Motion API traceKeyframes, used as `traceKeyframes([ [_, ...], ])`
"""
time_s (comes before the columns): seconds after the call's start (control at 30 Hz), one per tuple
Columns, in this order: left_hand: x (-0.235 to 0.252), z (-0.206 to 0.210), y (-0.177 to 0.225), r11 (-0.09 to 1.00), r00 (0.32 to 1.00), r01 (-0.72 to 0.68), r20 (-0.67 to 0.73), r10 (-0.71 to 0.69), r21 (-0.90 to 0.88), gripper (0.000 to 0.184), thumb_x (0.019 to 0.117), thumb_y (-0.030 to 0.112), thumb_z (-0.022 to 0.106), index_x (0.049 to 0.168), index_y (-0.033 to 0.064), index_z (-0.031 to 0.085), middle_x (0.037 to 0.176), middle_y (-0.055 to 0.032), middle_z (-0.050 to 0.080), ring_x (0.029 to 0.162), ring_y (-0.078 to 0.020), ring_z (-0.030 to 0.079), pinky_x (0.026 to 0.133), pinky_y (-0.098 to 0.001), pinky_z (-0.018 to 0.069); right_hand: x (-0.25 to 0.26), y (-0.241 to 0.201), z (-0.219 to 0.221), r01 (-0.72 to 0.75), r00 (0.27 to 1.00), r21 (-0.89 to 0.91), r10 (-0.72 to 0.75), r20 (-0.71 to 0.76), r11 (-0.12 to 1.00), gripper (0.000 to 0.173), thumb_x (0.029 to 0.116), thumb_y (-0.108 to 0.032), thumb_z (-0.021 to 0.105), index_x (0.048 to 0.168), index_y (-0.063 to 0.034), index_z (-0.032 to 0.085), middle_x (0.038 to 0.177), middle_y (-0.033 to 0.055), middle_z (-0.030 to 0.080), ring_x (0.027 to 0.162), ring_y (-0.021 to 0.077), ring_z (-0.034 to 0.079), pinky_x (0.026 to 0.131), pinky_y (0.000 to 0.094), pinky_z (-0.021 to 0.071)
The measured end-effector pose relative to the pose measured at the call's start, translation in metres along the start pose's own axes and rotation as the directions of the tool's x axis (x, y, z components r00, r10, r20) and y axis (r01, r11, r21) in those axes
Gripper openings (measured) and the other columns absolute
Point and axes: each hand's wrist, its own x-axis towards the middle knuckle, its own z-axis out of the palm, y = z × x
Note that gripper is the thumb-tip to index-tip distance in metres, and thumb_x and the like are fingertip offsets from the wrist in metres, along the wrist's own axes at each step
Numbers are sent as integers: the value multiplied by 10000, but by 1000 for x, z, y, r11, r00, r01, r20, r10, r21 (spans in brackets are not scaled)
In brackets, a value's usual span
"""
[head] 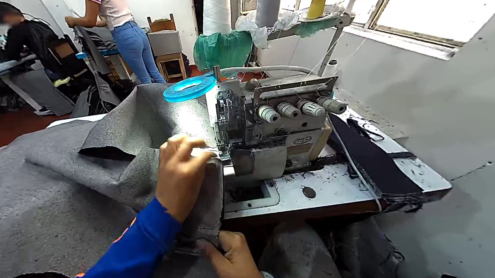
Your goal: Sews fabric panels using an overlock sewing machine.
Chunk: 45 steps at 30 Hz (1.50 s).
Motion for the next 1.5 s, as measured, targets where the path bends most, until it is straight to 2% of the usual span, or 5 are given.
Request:
traceKeyframes([
  [0.43,10,-19,45,993,972,93,212,-105,66,179,953,133,560,1026,47,699,870,-60,715,851,-208,726,802,-384,604,26,-24,-36,-30,999,291,32,-2,956,193,1036,-82,531,948,-45,699,839,-85,715,824,-52,671,795,194,573],
  [0.73,-23,-42,57,980,947,-197,251,200,-36,718,938,667,538,1263,31,607,1305,-163,688,1269,-300,633,1115,-432,444,48,-27,-43,79,996,133,-73,-51,988,306,1032,-132,489,766,-42,609,649,-71,578,625,-57,574,600,159,495],
  [0.93,-18,-32,37,951,921,-308,261,288,38,311,999,-4,498,1285,0,620,1256,-155,717,1187,-290,691,1056,-396,520,58,-24,-34,242,937,-298,-302,-174,923,292,964,-83,521,719,25,638,579,59,556,534,78,549,522,221,456],
  [1.3,-9,-10,13,978,970,-208,124,209,-20,300,937,-68,508,1084,48,742,1098,-95,778,1086,-235,741,998,-342,566,67,-7,-26,417,871,-420,-486,-69,806,305,954,-102,536,695,14,649,559,82,569,497,136,567,483,261,477],
  [1.5,-80,5,-66,887,951,288,5,-310,360,676,799,-19,612,1468,45,538,1551,-299,428,1396,-673,311,1024,-865,236,59,39,-72,314,817,-841,-576,2,442,359,1013,-197,479,792,-28,707,770,101,726,762,240,736,727,356,603],
])
